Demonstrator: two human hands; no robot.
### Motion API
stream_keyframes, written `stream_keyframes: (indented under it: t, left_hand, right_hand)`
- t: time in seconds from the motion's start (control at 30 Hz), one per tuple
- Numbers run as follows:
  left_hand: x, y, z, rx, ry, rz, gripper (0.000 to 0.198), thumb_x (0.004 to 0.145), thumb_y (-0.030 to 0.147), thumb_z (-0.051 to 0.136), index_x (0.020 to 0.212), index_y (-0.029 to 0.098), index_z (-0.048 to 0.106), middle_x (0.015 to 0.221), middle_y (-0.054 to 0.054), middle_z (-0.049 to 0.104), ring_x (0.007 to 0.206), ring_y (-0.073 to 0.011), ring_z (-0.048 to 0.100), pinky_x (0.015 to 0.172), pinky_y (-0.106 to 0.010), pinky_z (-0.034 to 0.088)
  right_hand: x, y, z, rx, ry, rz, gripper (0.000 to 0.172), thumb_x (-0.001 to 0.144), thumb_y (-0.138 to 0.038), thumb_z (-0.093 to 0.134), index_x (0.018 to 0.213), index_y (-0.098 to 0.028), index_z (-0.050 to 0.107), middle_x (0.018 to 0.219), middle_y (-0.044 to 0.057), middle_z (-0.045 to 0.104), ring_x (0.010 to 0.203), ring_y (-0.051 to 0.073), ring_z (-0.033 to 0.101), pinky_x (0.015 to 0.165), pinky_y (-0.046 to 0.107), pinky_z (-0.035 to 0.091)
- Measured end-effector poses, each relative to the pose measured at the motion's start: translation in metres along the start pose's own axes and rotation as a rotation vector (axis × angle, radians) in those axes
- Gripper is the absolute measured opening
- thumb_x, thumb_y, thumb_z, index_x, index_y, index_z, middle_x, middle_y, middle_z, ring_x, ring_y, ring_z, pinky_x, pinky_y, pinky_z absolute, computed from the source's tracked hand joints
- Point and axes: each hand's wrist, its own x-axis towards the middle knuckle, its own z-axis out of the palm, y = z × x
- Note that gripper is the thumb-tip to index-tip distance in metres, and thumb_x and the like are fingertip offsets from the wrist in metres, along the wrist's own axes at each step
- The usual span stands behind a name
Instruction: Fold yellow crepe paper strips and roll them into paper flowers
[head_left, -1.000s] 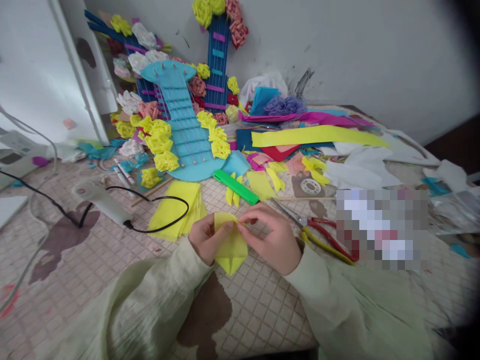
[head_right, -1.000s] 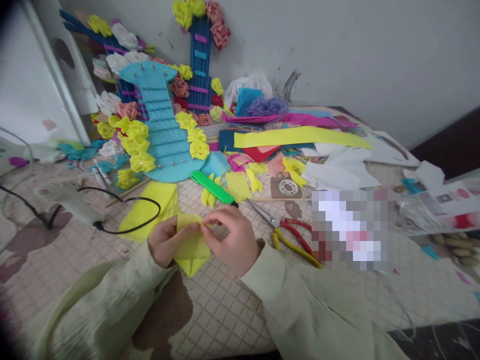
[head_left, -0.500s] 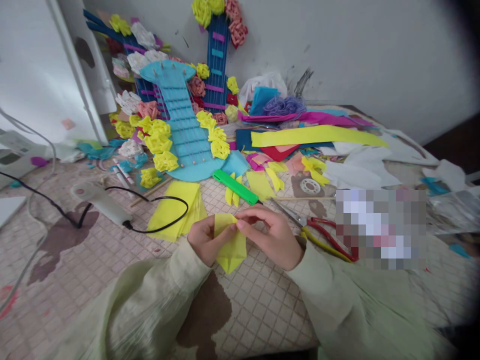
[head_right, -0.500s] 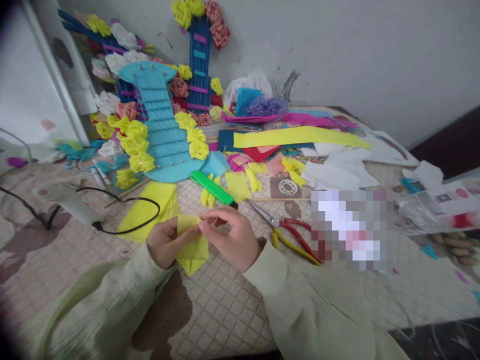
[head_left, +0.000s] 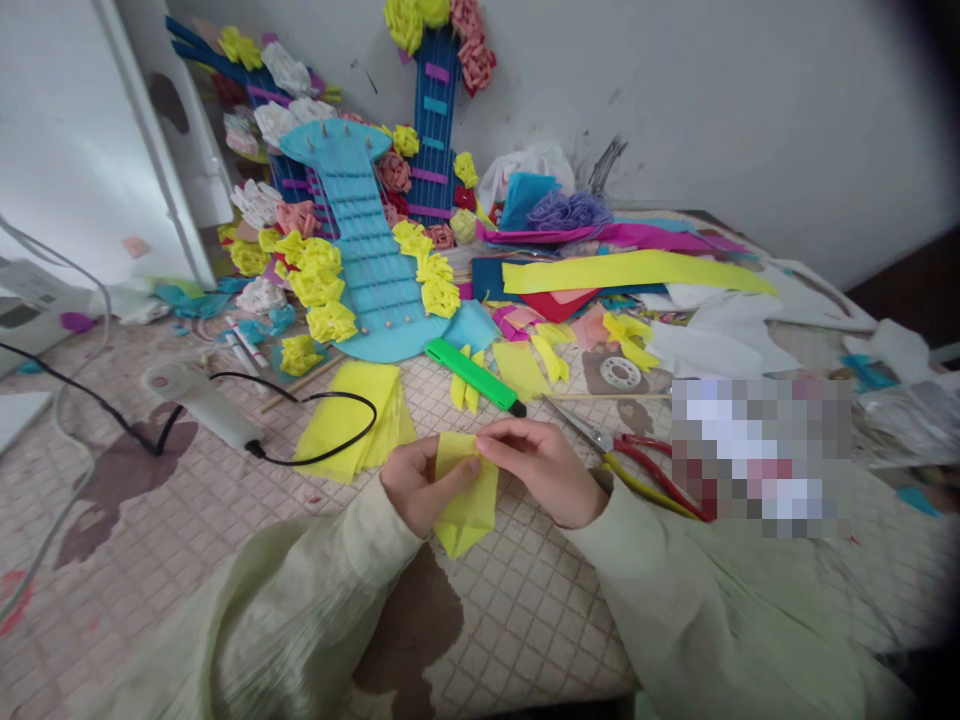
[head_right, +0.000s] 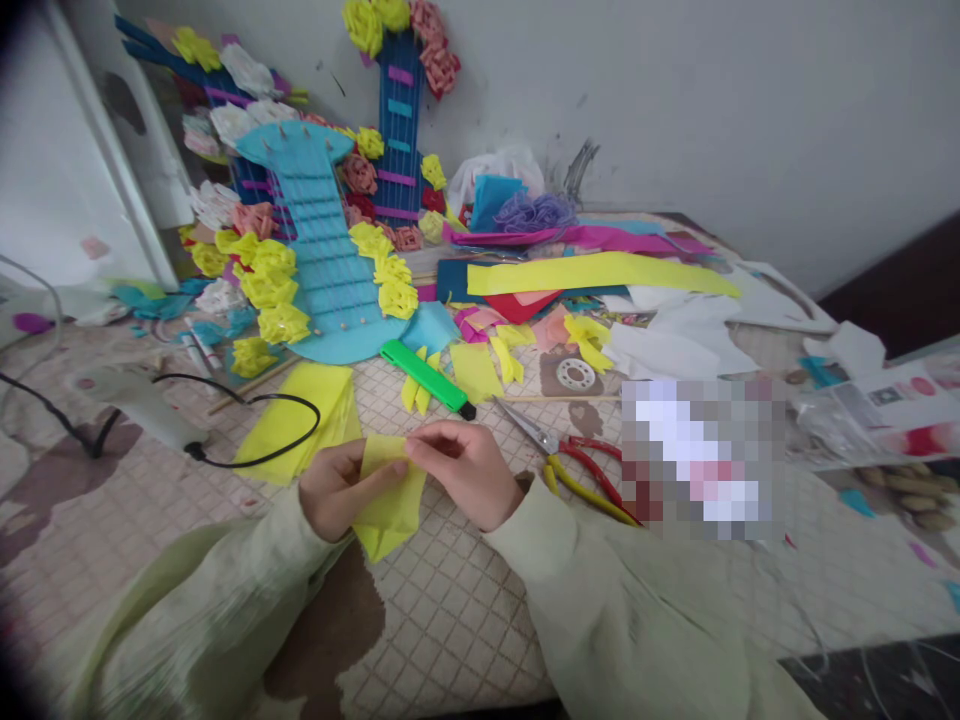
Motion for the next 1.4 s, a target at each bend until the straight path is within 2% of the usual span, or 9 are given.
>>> stream_keyframes:
  t: [0.23, 0.9, 1.07, 1.27, 1.4]
  left_hand:
    - [0.0014, -0.002, -0.0004, 0.08, -0.02, 0.043, 0.022, 0.063, 0.034, 0.062, 0.06, 0.013, 0.058, 0.049, 0.003, 0.05, 0.043, -0.0074, 0.044, 0.037, -0.017, 0.032]
    - [0.0021, -0.0062, -0.0015, 0.057, -0.001, -0.026, 0.016, 0.061, 0.032, 0.064, 0.055, 0.017, 0.061, 0.043, 0.005, 0.05, 0.037, -0.0063, 0.042, 0.035, -0.016, 0.029]
    - [0.0017, -0.0051, -0.0017, 0.08, -0.009, -0.023, 0.02, 0.06, 0.033, 0.064, 0.057, 0.013, 0.061, 0.045, 0.003, 0.05, 0.039, -0.0072, 0.042, 0.035, -0.017, 0.029]
    - [0.0008, -0.002, -0.002, 0.059, -0.005, -0.056, 0.019, 0.06, 0.032, 0.064, 0.056, 0.013, 0.061, 0.045, 0.004, 0.051, 0.039, -0.0055, 0.042, 0.036, -0.016, 0.029]
    - [0.0007, -0.0017, -0.0021, 0.03, -0.001, -0.054, 0.017, 0.06, 0.031, 0.065, 0.059, 0.013, 0.063, 0.048, 0.002, 0.054, 0.041, -0.0071, 0.046, 0.037, -0.017, 0.033]
  right_hand:
    - [0.0007, 0.0001, 0.0003, 0.072, -0.016, 0.074, 0.009, 0.066, -0.026, 0.062, 0.069, -0.018, 0.063, 0.071, 0.0, 0.063, 0.07, 0.012, 0.058, 0.066, 0.026, 0.047]
    - [0.0013, 0.0019, -0.0001, 0.05, -0.033, 0.044, 0.01, 0.066, -0.027, 0.062, 0.07, -0.018, 0.063, 0.072, 0.001, 0.063, 0.07, 0.012, 0.058, 0.067, 0.028, 0.047]
    - [0.0007, 0.0011, 0.0003, 0.05, -0.016, 0.044, 0.011, 0.064, -0.027, 0.064, 0.069, -0.017, 0.064, 0.071, 0.001, 0.065, 0.069, 0.013, 0.059, 0.067, 0.029, 0.049]
    - [-0.0002, -0.0003, -0.0016, 0.0, -0.01, 0.023, 0.014, 0.065, -0.029, 0.064, 0.072, -0.018, 0.065, 0.074, 0.002, 0.067, 0.07, 0.013, 0.06, 0.066, 0.028, 0.049]
    - [-0.0004, -0.0045, -0.0055, -0.117, -0.08, -0.013, 0.015, 0.068, -0.031, 0.061, 0.071, -0.018, 0.066, 0.072, 0.002, 0.067, 0.067, 0.014, 0.06, 0.062, 0.027, 0.049]
